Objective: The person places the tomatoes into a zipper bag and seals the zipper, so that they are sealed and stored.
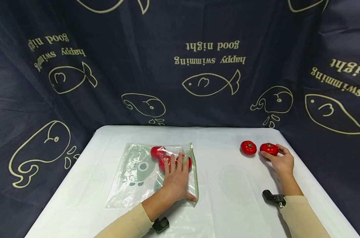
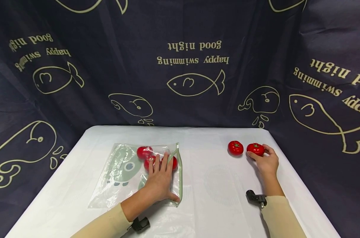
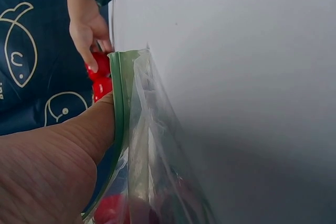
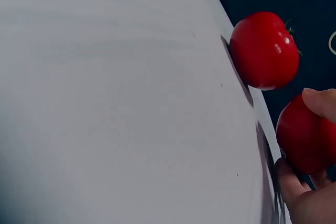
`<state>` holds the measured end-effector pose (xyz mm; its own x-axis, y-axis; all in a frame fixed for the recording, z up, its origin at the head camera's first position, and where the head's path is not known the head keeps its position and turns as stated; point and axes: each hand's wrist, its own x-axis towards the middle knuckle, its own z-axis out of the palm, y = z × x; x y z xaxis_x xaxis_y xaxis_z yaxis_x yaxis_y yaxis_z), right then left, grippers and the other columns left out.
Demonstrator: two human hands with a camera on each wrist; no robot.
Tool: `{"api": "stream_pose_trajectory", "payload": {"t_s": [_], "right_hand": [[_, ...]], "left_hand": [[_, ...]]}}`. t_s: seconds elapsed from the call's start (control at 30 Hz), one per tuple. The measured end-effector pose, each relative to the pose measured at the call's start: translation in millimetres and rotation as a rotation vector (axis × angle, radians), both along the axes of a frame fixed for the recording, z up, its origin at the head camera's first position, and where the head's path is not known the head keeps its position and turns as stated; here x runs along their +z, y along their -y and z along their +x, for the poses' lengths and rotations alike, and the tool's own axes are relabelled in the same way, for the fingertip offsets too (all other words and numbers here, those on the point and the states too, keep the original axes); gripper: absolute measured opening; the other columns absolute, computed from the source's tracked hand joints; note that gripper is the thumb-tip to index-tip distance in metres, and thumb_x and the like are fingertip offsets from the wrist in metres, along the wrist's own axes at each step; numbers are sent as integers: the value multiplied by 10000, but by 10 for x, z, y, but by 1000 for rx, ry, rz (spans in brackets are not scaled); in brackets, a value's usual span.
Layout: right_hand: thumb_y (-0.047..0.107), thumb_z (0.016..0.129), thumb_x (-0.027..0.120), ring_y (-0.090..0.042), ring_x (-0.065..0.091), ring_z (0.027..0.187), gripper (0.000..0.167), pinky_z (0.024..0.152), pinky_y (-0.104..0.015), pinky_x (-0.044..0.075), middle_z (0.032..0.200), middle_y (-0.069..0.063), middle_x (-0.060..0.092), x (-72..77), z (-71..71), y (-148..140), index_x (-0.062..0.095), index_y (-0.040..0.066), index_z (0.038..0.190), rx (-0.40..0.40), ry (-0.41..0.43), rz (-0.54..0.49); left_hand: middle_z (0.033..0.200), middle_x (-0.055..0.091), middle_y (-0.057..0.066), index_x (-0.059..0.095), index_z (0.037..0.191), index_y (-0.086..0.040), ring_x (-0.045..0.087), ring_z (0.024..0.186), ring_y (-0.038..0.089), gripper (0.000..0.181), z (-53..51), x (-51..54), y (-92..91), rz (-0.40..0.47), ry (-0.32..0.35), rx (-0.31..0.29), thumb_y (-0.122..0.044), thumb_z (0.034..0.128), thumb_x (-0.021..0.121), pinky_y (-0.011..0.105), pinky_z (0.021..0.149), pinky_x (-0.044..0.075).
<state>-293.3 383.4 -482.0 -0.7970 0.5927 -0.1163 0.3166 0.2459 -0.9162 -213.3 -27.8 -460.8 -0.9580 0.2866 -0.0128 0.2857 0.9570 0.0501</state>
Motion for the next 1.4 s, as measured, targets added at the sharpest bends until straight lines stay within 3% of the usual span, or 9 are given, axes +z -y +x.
{"api": "stream_pose_trajectory", "payload": {"t_s": [0.2,0.4,0.5,0.7,0.83,1.07,1.4], "right_hand": [[335,878,819,-333,437,1394,884,1210,-454,369,1645,-125,330,13,46,58,340,191,1607,29,-3,-25],[384,843,847,-307,439,1390,920,1213,-451,364,1658,-109,316,26,105,108,348,244,1604,44,-8,-61],[377,836,855,-251,466,1355,909,1197,-395,393,1627,-84,355,46,144,145,369,250,1594,47,-13,-57],[386,797,886,-109,539,1204,914,935,-123,522,1464,-25,474,73,215,189,419,219,1565,59,-24,-55],[375,787,897,-42,533,1117,922,805,-54,514,1402,10,500,86,269,230,426,206,1561,74,-42,-63],[387,809,874,-125,507,1212,928,828,-49,503,1531,-105,462,91,399,341,401,183,1581,137,-58,-42],[355,822,871,-4,486,1091,916,802,-18,469,1487,-90,481,84,550,538,396,135,1574,244,-74,-35]], "left_hand": [[1719,100,190,219,1624,-121,74,1572,478,1497,1,-2,4,5,-5,-5,-727,449,920,671,1246,86],[1719,102,187,220,1622,-123,74,1575,472,1490,2,-1,6,11,-2,-4,-724,452,921,668,1248,84],[1719,102,186,220,1621,-123,72,1575,471,1491,4,-2,4,13,0,-3,-721,450,924,666,1249,84],[1721,96,182,219,1623,-127,69,1577,469,1487,9,-1,3,10,0,0,-717,454,924,664,1251,81],[1722,97,181,216,1624,-127,68,1578,468,1484,12,2,2,10,0,0,-717,459,921,664,1251,80],[1722,91,184,218,1618,-114,62,1579,468,1482,17,8,1,14,0,5,-722,461,918,660,1253,89],[1717,89,207,235,1610,-101,46,1580,474,1499,40,25,4,25,2,21,-731,437,924,659,1253,86]]}}
